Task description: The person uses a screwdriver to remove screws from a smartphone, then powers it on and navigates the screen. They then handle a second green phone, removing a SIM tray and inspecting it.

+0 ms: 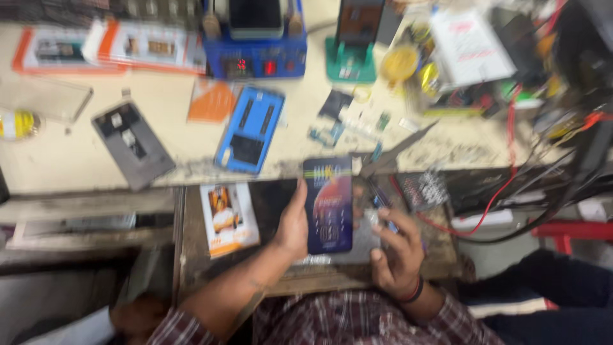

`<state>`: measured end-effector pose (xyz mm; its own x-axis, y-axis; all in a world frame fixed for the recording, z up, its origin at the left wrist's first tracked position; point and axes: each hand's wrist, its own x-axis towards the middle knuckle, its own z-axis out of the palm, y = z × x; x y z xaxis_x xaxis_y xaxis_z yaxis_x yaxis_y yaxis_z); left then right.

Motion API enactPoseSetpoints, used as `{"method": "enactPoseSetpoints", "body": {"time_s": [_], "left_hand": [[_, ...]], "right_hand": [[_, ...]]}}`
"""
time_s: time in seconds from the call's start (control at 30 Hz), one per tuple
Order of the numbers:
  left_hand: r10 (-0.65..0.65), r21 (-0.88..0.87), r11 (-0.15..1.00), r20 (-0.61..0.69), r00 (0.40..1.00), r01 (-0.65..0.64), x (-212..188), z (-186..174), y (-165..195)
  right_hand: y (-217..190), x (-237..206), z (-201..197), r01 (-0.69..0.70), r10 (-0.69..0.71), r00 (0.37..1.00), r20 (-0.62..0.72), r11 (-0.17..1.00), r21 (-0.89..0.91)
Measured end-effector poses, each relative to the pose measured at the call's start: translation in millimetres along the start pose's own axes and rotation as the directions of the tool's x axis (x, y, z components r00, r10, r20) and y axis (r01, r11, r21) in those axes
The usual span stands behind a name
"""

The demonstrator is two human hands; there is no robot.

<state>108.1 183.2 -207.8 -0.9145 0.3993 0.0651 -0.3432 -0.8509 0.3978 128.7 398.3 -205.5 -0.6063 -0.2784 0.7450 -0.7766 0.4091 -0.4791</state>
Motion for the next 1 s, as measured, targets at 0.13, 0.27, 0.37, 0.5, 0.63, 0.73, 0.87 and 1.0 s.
{"method": "enactPoseSetpoints", "body": {"time_s": [0.13,0.27,0.37,0.5,0.63,0.73,0.87,1.0], "left_hand": [[0.07,0.037,0.997,0.0,0.998,-0.07,-5.5,-4.3,3.7],[0.086,-0.024,0.996,0.006,0.996,-0.086,-5.6,-5.4,4.9],[0.082,-0.025,0.996,0.027,0.996,-0.081,-6.5,-7.5,3.3],[0.054,-0.043,0.998,0.023,0.998,-0.053,-9.4,-10.4,-0.8],[0.085,-0.004,0.996,0.04,0.996,-0.085,-11.6,-12.3,-0.5],[0.128,-0.017,0.992,0.083,0.988,-0.127,-10.9,-14.3,0.9],[0.146,-0.084,0.987,0.095,0.985,-0.138,-10.6,-18.6,1.8],[0.165,-0.09,0.984,0.1,0.981,-0.157,-11.5,-20.5,-0.8]], "right_hand": [[-3.3,5.5,3.5,0.077,-0.076,0.994,0.075,0.997,-0.02],[-5.4,14.5,7.3,0.162,-0.147,0.974,0.174,0.984,-0.074],[-5.6,18.2,7.6,0.192,-0.168,0.956,0.239,0.978,-0.08],[-4.4,19.1,11.7,0.194,-0.166,0.954,0.251,0.976,-0.095],[-5.6,18.1,13.5,0.192,-0.151,0.948,0.28,0.973,-0.127],[-5.0,17.1,12.3,0.232,-0.194,0.935,0.297,0.968,-0.1],[-3.2,15.3,12.6,0.278,-0.244,0.922,0.301,0.958,-0.075],[-4.7,15.9,14.1,0.302,-0.261,0.914,0.311,0.949,-0.09]]}}
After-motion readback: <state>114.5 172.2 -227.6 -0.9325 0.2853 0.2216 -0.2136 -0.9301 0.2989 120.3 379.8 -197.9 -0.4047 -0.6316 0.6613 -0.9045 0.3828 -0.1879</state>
